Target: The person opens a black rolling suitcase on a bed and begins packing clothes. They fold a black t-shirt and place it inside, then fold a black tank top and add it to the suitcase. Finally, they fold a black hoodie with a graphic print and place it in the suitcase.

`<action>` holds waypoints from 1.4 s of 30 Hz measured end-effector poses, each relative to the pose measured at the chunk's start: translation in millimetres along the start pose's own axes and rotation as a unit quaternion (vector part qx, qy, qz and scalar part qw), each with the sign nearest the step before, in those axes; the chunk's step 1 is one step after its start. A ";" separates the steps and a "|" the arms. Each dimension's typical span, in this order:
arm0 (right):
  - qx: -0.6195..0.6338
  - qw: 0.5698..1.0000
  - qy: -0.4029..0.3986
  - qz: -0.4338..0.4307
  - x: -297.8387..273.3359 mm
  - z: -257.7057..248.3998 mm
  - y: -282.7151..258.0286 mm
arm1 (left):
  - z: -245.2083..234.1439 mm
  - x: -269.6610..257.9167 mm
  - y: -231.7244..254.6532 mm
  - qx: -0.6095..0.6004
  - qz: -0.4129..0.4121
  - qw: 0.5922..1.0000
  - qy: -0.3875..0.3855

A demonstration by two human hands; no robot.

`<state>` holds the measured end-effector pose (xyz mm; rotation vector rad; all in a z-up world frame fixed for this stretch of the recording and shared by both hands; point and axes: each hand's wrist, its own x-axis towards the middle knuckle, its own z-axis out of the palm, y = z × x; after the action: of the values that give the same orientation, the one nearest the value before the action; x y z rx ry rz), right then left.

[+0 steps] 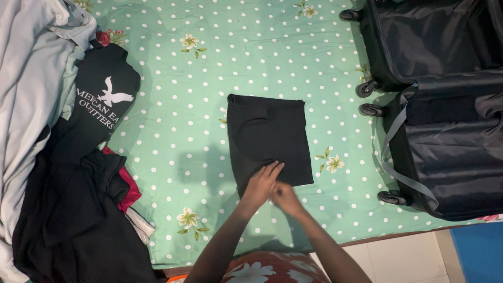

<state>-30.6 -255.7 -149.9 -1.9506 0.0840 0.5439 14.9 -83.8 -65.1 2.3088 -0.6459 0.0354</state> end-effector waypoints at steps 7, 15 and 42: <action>0.161 0.974 0.115 0.109 26.4 -54.9 -26.6 | 23.2 -39.9 -21.8 0.214 0.025 0.976 0.028; 0.036 0.982 0.184 -0.032 144.2 -63.3 -69.3 | 13.2 -57.0 -36.9 0.219 -0.017 0.975 0.036; -0.269 0.914 0.164 -0.256 57.1 -84.8 -91.7 | -38.3 -48.1 -23.0 0.070 -0.007 0.990 -0.123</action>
<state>76.2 -279.7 -67.0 -2.4620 -0.3996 -0.1360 -10.5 -23.4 -61.7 2.4761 -0.7719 -0.2203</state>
